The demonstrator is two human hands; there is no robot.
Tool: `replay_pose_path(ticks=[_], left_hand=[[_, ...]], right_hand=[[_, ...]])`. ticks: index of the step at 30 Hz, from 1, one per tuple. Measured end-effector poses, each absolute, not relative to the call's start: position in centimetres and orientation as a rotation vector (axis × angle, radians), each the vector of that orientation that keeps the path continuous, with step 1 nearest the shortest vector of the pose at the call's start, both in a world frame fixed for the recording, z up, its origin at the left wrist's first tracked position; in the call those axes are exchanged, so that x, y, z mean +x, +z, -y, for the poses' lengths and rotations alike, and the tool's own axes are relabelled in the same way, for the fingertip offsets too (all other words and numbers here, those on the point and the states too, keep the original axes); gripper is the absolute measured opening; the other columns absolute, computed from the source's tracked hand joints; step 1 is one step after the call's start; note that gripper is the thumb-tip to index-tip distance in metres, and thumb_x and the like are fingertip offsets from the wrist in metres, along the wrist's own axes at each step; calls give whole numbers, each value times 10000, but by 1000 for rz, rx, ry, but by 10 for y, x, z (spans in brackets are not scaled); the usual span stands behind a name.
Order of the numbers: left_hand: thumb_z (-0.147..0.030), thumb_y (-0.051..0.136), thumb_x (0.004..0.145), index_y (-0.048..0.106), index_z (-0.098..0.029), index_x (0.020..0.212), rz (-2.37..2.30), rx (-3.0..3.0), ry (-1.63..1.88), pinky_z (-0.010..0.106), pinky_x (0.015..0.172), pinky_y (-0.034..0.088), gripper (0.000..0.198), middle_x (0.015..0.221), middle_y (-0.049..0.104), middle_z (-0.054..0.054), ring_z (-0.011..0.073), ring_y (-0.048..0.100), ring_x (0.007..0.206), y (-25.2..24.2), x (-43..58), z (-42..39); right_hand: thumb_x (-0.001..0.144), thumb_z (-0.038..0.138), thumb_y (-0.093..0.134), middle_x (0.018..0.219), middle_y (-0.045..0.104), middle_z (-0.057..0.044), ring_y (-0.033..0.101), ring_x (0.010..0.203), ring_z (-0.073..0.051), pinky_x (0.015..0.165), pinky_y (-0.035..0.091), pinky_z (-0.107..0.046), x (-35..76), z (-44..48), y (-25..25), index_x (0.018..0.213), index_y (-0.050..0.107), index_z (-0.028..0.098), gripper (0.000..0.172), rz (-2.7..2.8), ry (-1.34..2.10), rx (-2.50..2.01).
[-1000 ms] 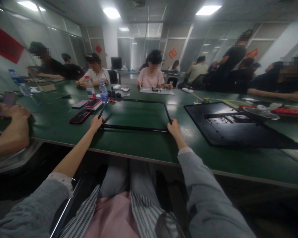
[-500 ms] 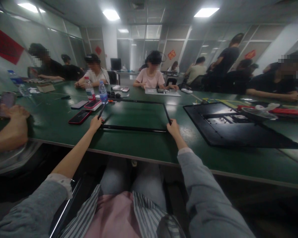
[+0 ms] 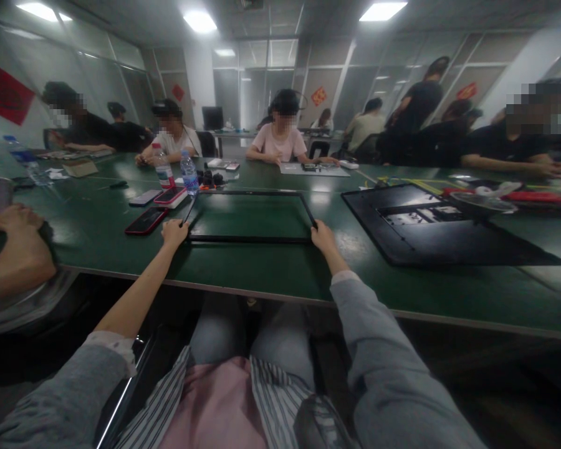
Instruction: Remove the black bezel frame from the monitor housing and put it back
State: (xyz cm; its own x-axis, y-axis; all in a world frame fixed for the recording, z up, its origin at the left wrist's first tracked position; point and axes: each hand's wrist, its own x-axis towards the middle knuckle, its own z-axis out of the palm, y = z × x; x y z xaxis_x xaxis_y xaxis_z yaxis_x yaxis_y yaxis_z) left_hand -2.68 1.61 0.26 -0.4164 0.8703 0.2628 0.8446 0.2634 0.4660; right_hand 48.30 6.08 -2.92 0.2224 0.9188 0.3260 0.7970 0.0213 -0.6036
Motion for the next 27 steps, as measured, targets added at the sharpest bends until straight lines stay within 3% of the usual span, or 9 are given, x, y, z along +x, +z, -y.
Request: replay_pose_path(ticks=[27], left_hand=[[-308,534,909,743,-235,1218,-2439,1731,775,559,1098,409,380,1451,582,149,384,457,1368,2,-26,-13]], right_hand=[[801,150,531,1309,686,-159,653,1214,-279,1100,469,-461,482,-58,-28,1286,672,128,506,1590,226,-1772]])
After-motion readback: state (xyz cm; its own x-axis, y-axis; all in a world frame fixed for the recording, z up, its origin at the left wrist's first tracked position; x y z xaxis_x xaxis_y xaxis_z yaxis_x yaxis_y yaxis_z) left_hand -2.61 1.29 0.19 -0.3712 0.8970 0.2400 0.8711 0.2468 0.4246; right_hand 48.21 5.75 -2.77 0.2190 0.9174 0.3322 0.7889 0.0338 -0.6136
